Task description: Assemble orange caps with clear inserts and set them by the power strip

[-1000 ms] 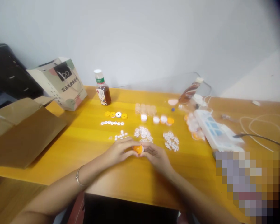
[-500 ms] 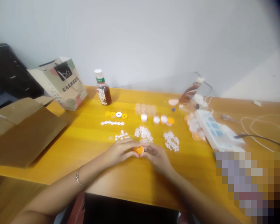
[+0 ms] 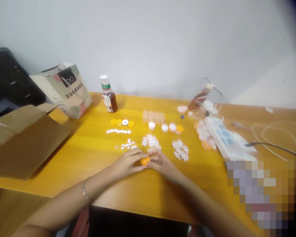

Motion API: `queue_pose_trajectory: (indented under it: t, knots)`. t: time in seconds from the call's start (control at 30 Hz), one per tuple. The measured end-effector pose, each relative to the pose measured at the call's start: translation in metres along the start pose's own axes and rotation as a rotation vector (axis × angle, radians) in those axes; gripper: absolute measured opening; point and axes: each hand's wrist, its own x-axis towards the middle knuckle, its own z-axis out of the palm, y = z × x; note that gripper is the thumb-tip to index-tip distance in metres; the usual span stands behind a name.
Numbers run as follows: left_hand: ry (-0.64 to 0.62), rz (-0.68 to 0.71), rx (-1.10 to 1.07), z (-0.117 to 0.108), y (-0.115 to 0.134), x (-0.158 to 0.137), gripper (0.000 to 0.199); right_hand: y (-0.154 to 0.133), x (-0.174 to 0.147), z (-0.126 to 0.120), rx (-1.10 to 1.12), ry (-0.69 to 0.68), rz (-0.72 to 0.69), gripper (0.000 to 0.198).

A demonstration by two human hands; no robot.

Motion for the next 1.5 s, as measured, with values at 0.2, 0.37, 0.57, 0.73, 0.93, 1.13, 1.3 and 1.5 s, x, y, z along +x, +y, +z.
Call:
queue_pose_trajectory:
  t: [0.2, 0.37, 0.57, 0.73, 0.93, 1.13, 1.3, 1.5]
  knots:
    - [-0.042, 0.021, 0.015, 0.004, -0.001, -0.001, 0.032, -0.003, -0.002, -0.003, -0.071, -0.118, 0.027, 0.035]
    - [-0.004, 0.051, 0.082, 0.009, -0.003, -0.003, 0.031, -0.018, -0.007, -0.016, -0.371, -0.075, -0.042, 0.025]
    - [-0.073, 0.024, 0.183, 0.011, -0.005, -0.003, 0.03, -0.045, -0.021, -0.072, -1.048, 0.415, -0.042, 0.018]
    - [-0.107, 0.039, 0.186, 0.01, -0.003, -0.003, 0.029, -0.038, -0.025, -0.084, -1.3, 0.431, 0.061, 0.014]
    - [-0.154, 0.047, 0.157, 0.01, 0.0, -0.002, 0.028, -0.029, -0.021, -0.079, -1.341, 0.373, 0.061, 0.008]
    - [-0.152, 0.044, 0.168, 0.012, 0.0, -0.002, 0.03, -0.024, -0.018, -0.079, -1.365, 0.372, -0.002, 0.005]
    - [-0.17, 0.039, 0.172, 0.011, 0.0, -0.002, 0.032, -0.028, -0.016, -0.076, -1.249, 0.414, -0.062, 0.008]
    - [-0.115, 0.031, 0.116, 0.007, 0.0, 0.0, 0.039, -0.024, -0.004, -0.049, -0.536, 0.396, -0.214, 0.022]
